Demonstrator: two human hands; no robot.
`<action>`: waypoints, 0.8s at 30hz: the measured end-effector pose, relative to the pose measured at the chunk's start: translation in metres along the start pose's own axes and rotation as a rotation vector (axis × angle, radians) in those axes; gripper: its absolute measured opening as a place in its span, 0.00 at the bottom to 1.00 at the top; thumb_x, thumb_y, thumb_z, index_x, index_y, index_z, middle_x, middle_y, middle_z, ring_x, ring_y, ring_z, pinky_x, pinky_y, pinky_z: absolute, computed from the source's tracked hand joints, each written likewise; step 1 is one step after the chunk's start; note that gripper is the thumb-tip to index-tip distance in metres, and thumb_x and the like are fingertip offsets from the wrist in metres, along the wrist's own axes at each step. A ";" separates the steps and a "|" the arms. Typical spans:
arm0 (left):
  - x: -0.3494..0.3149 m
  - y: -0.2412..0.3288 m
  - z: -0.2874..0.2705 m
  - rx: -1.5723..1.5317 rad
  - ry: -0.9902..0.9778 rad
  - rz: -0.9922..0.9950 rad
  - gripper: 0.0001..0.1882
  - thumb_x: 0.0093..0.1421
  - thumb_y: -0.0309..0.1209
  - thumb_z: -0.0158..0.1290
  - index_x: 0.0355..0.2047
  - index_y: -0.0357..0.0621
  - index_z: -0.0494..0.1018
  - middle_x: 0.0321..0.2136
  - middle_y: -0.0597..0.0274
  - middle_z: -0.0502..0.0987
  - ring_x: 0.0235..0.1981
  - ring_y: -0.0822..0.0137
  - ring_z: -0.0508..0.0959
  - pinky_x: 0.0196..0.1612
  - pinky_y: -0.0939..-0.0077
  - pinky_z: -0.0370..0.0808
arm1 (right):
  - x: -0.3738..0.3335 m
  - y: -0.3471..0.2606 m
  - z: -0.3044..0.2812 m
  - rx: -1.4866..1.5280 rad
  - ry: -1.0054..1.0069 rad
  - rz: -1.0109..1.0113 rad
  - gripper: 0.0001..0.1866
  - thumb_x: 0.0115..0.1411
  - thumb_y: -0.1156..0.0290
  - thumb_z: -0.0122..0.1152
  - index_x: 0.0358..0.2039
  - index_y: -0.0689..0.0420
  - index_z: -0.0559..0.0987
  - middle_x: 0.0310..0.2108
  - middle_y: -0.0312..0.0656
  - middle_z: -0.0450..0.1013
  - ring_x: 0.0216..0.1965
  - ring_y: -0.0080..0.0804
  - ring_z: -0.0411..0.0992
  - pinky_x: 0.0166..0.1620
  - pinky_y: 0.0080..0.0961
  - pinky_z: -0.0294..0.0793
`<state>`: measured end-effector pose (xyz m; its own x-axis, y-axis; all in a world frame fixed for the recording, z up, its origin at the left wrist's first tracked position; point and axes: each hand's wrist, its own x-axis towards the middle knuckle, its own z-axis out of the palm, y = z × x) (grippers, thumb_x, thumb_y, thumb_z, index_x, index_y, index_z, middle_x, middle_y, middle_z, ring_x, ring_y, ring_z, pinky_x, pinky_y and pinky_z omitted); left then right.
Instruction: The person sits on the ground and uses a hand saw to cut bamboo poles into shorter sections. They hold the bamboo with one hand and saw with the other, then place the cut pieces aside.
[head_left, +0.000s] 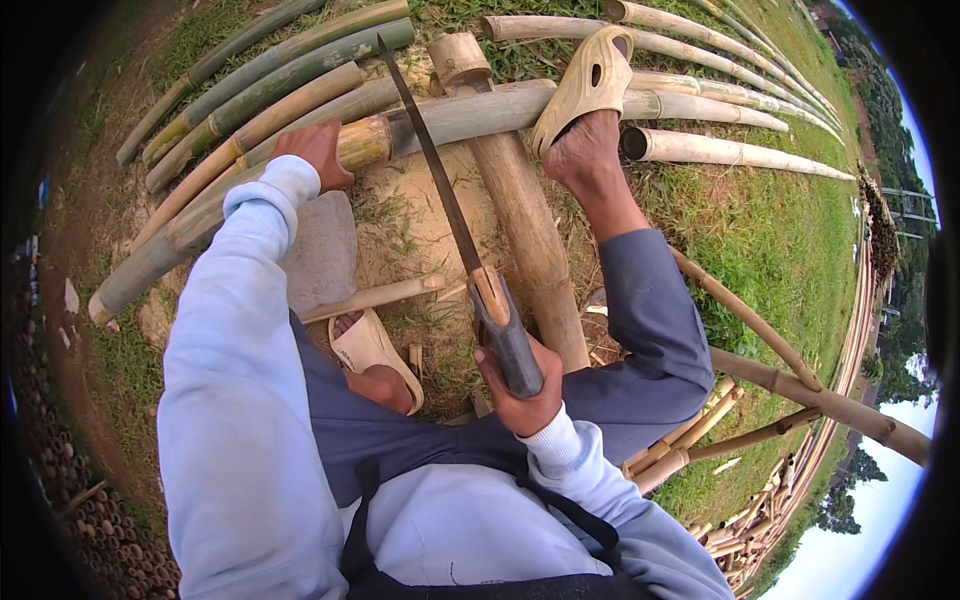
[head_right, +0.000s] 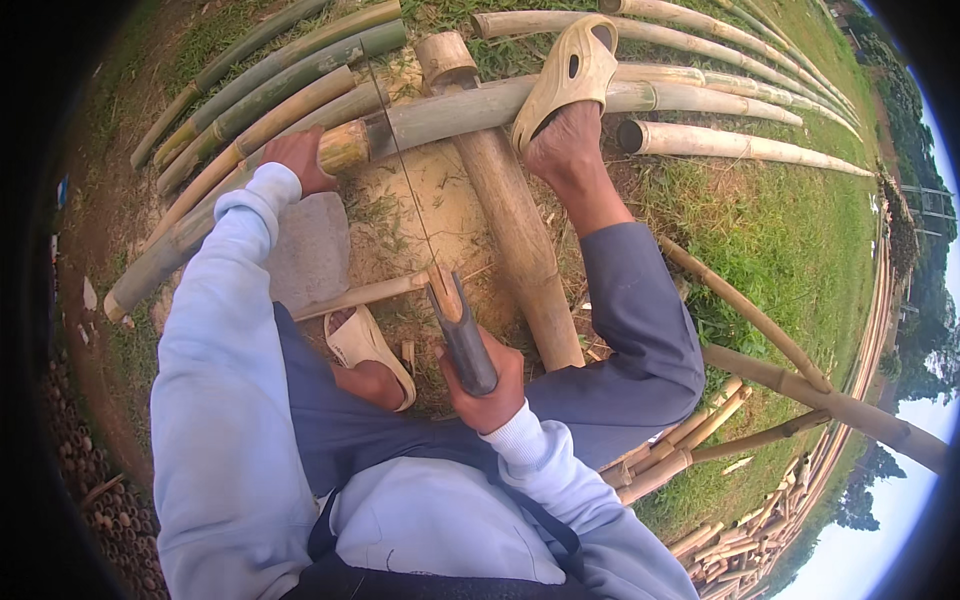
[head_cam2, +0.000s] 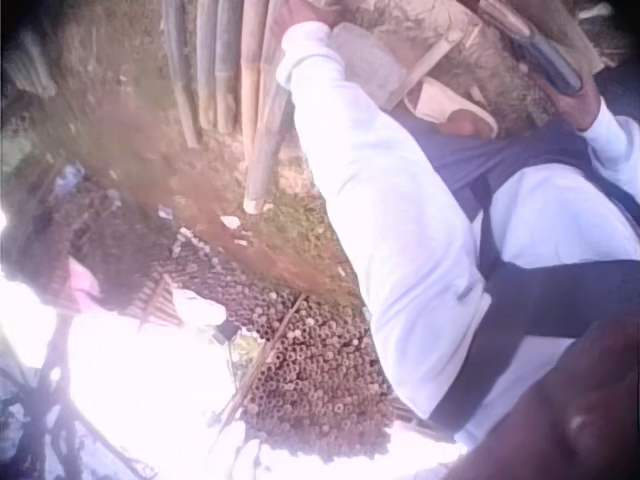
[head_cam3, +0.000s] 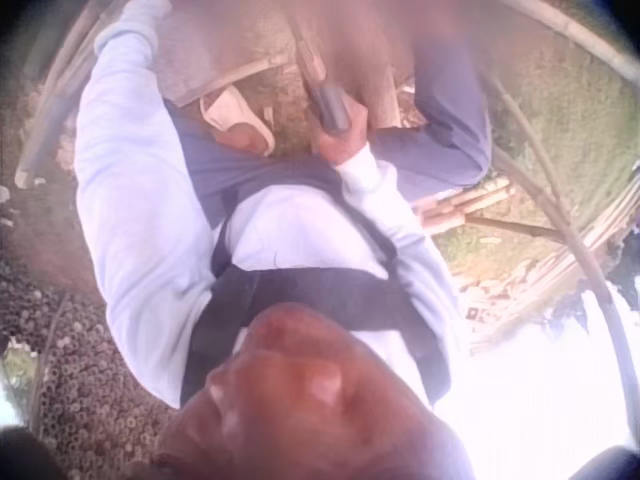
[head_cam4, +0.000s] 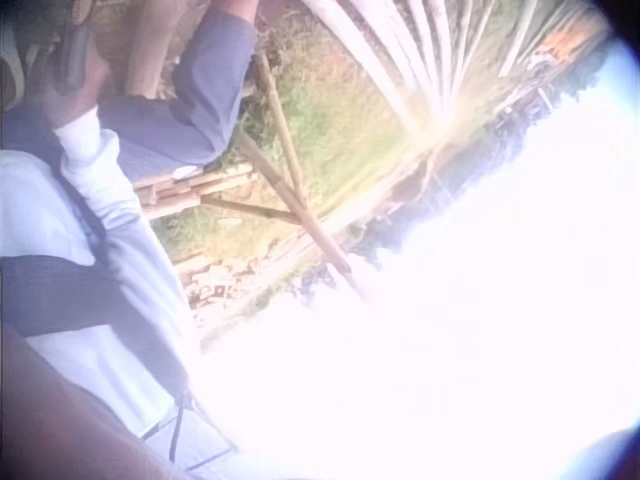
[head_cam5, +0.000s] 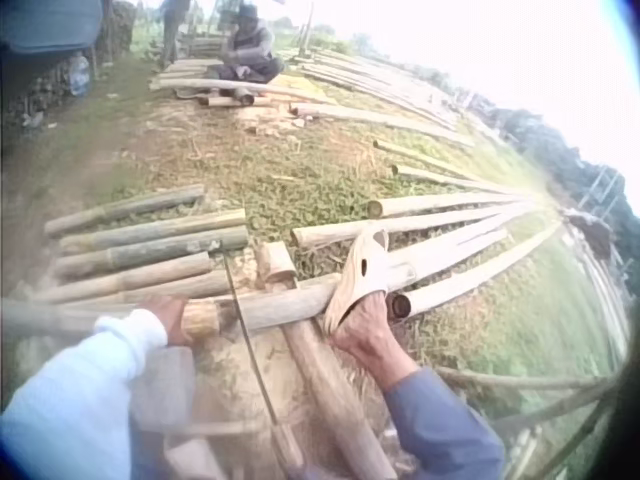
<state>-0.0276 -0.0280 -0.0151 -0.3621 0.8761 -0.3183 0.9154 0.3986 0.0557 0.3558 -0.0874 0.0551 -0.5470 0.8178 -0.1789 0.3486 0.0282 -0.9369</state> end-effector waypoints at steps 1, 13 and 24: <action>-0.001 -0.007 0.002 0.001 -0.004 -0.011 0.34 0.47 0.45 0.68 0.48 0.35 0.73 0.43 0.39 0.82 0.47 0.43 0.82 0.55 0.53 0.77 | -0.039 -0.001 -0.018 -0.042 -0.025 0.044 0.19 0.58 0.80 0.67 0.51 0.64 0.80 0.28 0.45 0.79 0.28 0.25 0.77 0.36 0.23 0.75; 0.004 0.012 -0.005 -0.029 -0.025 -0.039 0.36 0.45 0.46 0.69 0.51 0.37 0.74 0.45 0.41 0.82 0.48 0.44 0.82 0.55 0.53 0.77 | 0.125 0.011 0.026 0.011 0.025 -0.140 0.08 0.59 0.75 0.66 0.34 0.65 0.77 0.22 0.44 0.71 0.24 0.27 0.66 0.32 0.30 0.71; 0.006 -0.004 0.009 -0.001 -0.035 -0.067 0.38 0.47 0.46 0.70 0.54 0.37 0.72 0.46 0.42 0.82 0.51 0.44 0.80 0.57 0.50 0.75 | -0.082 -0.030 -0.056 -0.207 -0.073 0.058 0.14 0.55 0.81 0.67 0.44 0.62 0.82 0.25 0.43 0.77 0.23 0.34 0.78 0.31 0.24 0.74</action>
<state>-0.0324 -0.0266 -0.0254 -0.4162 0.8374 -0.3542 0.8891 0.4564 0.0343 0.4328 -0.1236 0.1148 -0.5728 0.7778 -0.2587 0.5257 0.1065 -0.8440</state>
